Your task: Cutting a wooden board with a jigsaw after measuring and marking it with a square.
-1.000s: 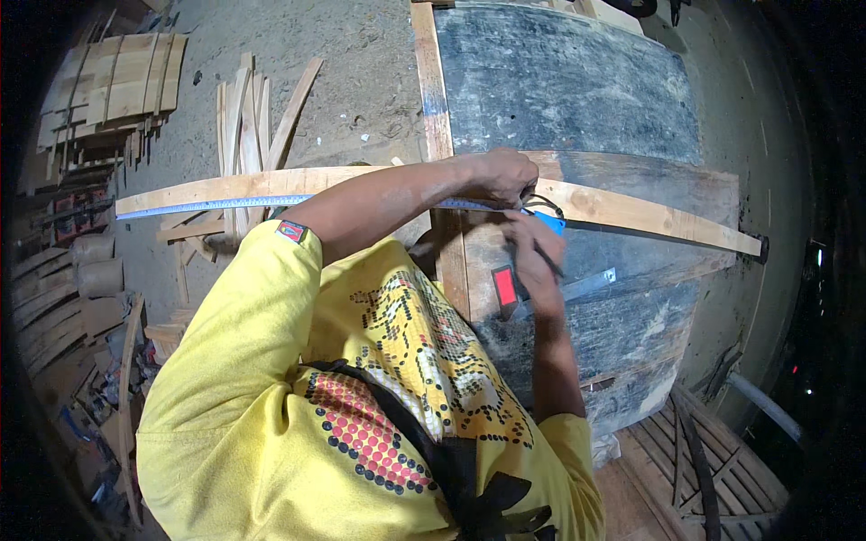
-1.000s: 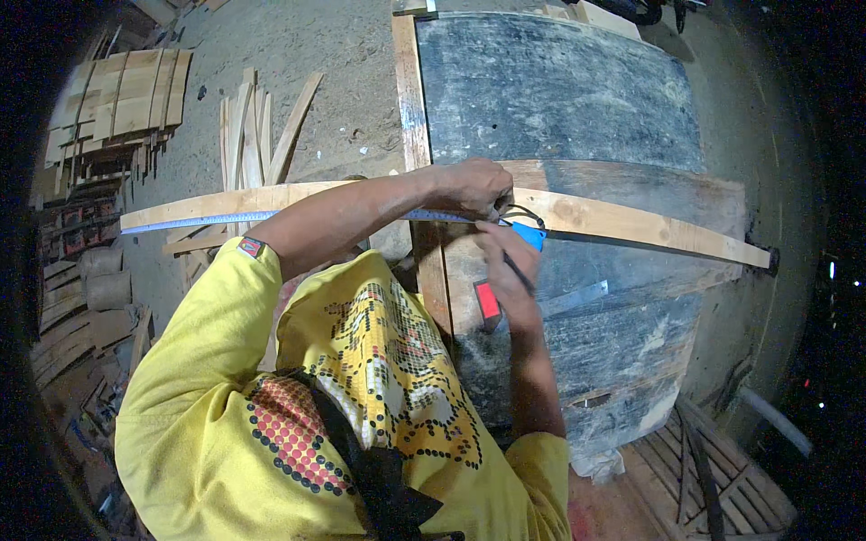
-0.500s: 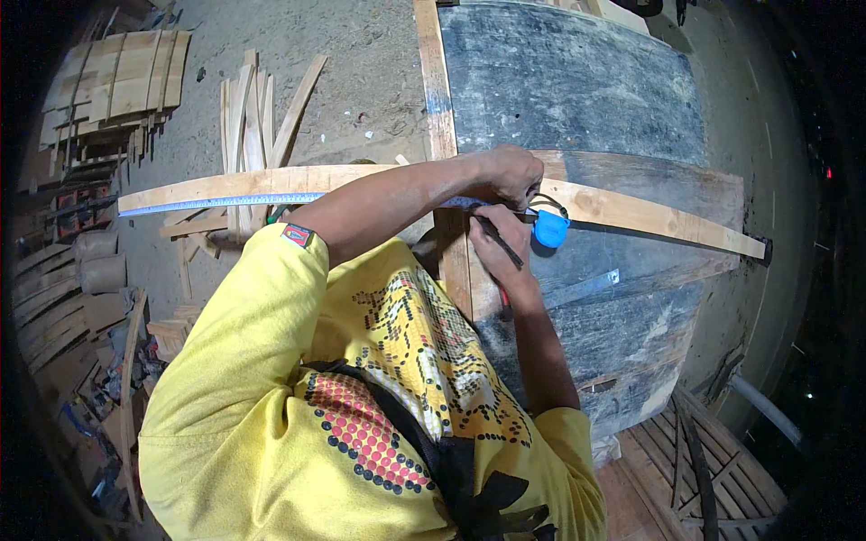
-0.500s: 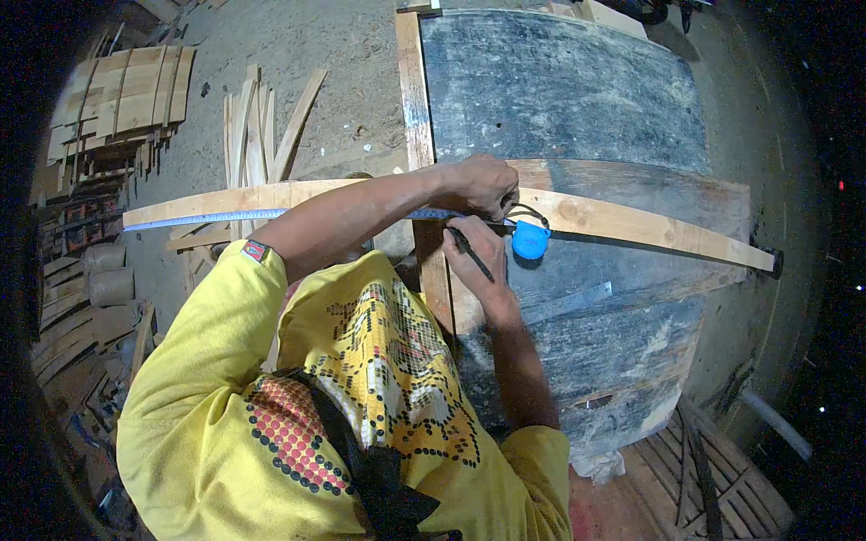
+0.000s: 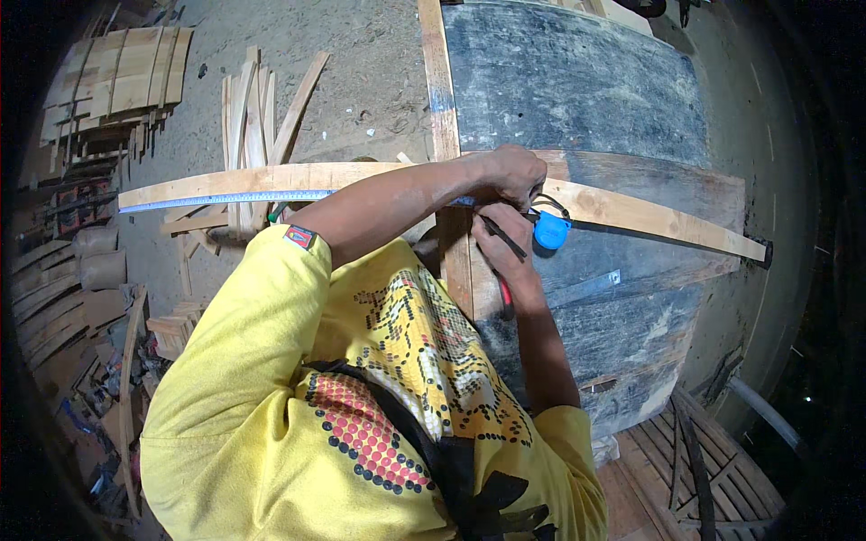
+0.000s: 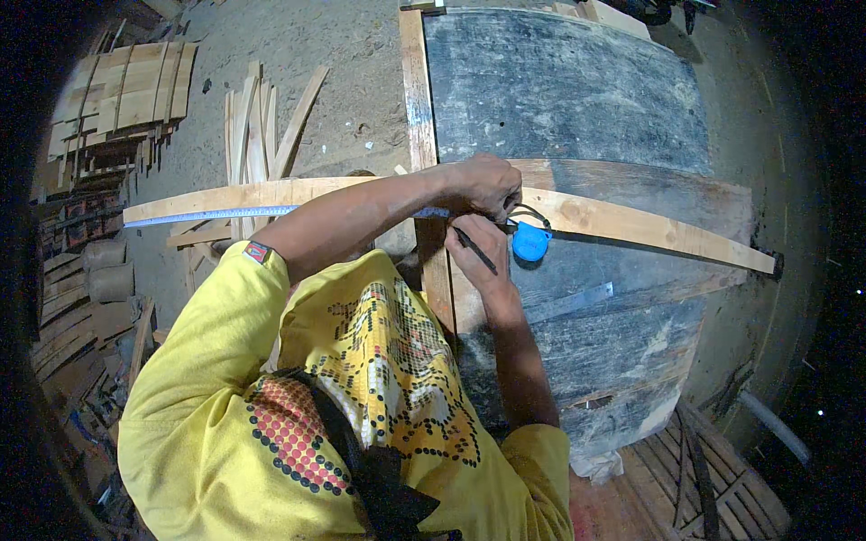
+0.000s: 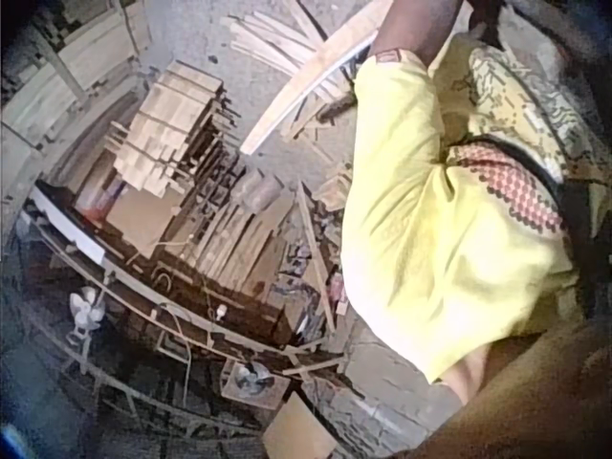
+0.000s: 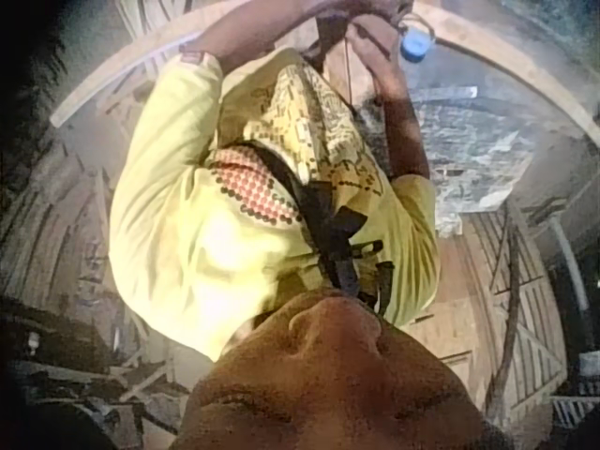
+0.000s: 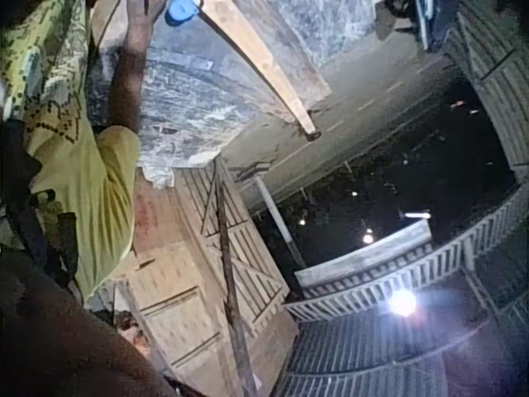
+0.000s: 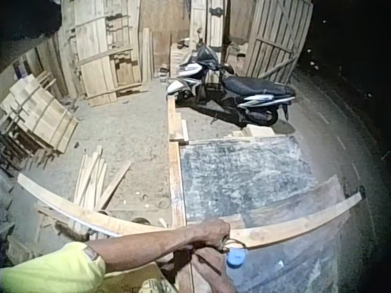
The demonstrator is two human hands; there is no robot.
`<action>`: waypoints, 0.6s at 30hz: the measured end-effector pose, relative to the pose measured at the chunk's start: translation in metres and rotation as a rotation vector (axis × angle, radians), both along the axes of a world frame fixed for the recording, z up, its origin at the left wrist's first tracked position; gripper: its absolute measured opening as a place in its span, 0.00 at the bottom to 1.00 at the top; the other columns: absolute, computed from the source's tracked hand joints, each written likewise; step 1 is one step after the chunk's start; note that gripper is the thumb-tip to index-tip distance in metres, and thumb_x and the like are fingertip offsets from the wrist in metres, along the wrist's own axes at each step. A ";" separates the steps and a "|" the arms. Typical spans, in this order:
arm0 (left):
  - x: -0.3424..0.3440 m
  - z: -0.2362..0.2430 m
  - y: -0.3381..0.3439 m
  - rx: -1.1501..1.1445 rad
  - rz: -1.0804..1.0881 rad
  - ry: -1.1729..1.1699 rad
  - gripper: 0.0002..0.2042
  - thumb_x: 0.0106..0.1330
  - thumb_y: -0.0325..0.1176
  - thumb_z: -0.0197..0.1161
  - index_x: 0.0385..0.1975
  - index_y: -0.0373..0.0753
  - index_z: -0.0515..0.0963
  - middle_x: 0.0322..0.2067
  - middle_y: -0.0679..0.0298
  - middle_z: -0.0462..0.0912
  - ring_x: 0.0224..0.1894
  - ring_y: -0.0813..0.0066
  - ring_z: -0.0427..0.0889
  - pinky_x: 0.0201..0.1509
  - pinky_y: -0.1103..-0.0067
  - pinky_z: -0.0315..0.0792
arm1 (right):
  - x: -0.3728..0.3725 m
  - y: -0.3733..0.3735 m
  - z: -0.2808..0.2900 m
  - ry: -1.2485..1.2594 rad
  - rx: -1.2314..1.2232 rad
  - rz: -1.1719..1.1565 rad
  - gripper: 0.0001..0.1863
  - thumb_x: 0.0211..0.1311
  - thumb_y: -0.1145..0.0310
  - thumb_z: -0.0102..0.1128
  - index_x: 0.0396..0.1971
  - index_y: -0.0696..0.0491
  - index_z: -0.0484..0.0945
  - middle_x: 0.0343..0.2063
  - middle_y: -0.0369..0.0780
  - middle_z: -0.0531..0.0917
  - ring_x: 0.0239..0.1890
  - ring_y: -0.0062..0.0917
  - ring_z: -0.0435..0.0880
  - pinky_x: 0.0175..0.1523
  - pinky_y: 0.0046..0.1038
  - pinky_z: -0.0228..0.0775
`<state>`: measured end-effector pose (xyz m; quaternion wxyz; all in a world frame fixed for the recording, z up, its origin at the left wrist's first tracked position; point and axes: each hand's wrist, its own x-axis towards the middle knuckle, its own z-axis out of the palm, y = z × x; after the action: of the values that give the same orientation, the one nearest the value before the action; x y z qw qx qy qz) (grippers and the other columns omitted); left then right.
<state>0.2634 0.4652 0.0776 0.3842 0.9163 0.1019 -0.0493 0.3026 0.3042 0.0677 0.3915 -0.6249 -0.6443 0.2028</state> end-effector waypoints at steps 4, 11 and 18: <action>0.000 0.003 -0.001 0.007 0.007 0.032 0.10 0.43 0.38 0.71 0.25 0.45 0.84 0.25 0.58 0.85 0.32 0.56 0.84 0.35 0.63 0.75 | 0.002 0.000 0.001 0.018 -0.044 0.007 0.05 0.50 0.77 0.64 0.29 0.58 0.80 0.26 0.47 0.82 0.30 0.41 0.83 0.37 0.35 0.75; 0.002 -0.002 -0.001 0.032 0.023 0.034 0.11 0.43 0.40 0.72 0.26 0.45 0.85 0.26 0.60 0.86 0.33 0.56 0.85 0.37 0.64 0.77 | 0.004 0.000 0.003 0.014 -0.057 0.022 0.05 0.50 0.76 0.64 0.29 0.58 0.79 0.27 0.47 0.81 0.31 0.41 0.83 0.37 0.36 0.75; 0.002 -0.007 -0.001 0.015 0.024 0.016 0.12 0.43 0.41 0.73 0.27 0.45 0.85 0.27 0.59 0.86 0.34 0.56 0.85 0.38 0.63 0.77 | 0.004 0.001 0.005 -0.001 -0.074 0.035 0.05 0.51 0.76 0.64 0.29 0.57 0.79 0.27 0.46 0.82 0.30 0.42 0.82 0.37 0.36 0.75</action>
<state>0.2652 0.4646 0.0705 0.3772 0.9173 0.1164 -0.0514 0.3064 0.3055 0.0731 0.3642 -0.6278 -0.6472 0.2332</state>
